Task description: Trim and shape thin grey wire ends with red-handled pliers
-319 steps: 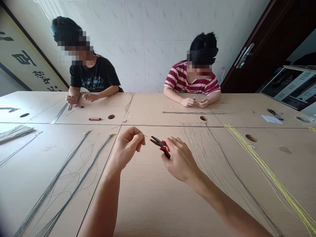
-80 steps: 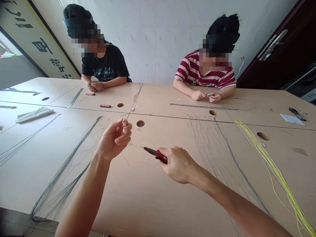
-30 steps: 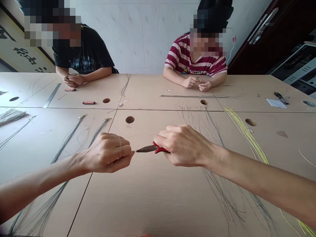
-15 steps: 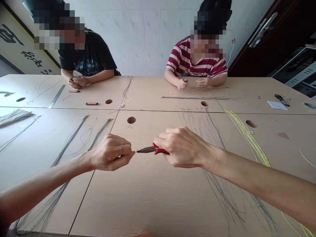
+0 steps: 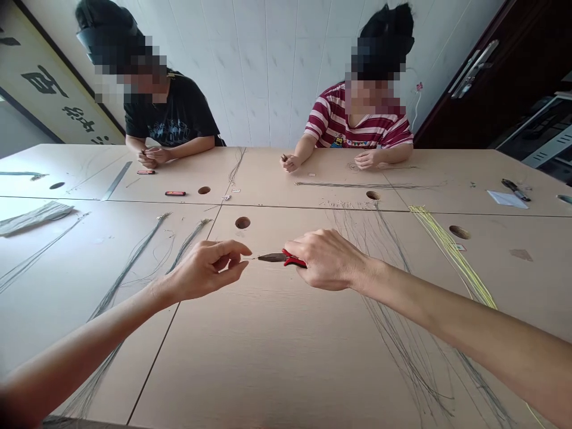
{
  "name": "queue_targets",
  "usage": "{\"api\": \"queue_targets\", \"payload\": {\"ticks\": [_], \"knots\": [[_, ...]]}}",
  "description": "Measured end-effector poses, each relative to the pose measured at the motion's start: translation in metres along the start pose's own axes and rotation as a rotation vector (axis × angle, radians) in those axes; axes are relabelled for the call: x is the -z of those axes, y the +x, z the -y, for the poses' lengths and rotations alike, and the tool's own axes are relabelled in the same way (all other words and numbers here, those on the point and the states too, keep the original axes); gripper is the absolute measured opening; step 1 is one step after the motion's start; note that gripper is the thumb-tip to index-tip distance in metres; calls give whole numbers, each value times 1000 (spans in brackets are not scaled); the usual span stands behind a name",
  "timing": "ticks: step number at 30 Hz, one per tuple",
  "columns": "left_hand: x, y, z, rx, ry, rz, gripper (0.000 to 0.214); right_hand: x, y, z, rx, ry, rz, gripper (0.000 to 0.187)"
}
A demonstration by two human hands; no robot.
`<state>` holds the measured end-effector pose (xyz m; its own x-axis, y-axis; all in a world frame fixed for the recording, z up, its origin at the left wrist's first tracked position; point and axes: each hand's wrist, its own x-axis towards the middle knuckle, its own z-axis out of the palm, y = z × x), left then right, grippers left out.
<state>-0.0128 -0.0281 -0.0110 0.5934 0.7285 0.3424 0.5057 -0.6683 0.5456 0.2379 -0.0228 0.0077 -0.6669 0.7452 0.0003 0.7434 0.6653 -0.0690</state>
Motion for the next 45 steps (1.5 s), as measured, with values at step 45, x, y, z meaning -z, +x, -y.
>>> {"api": "queue_targets", "payload": {"ticks": [45], "knots": [[-28,17,-14,362,-1172,-345,18,-29,-32,-3,-393,1024,-620,24]]}}
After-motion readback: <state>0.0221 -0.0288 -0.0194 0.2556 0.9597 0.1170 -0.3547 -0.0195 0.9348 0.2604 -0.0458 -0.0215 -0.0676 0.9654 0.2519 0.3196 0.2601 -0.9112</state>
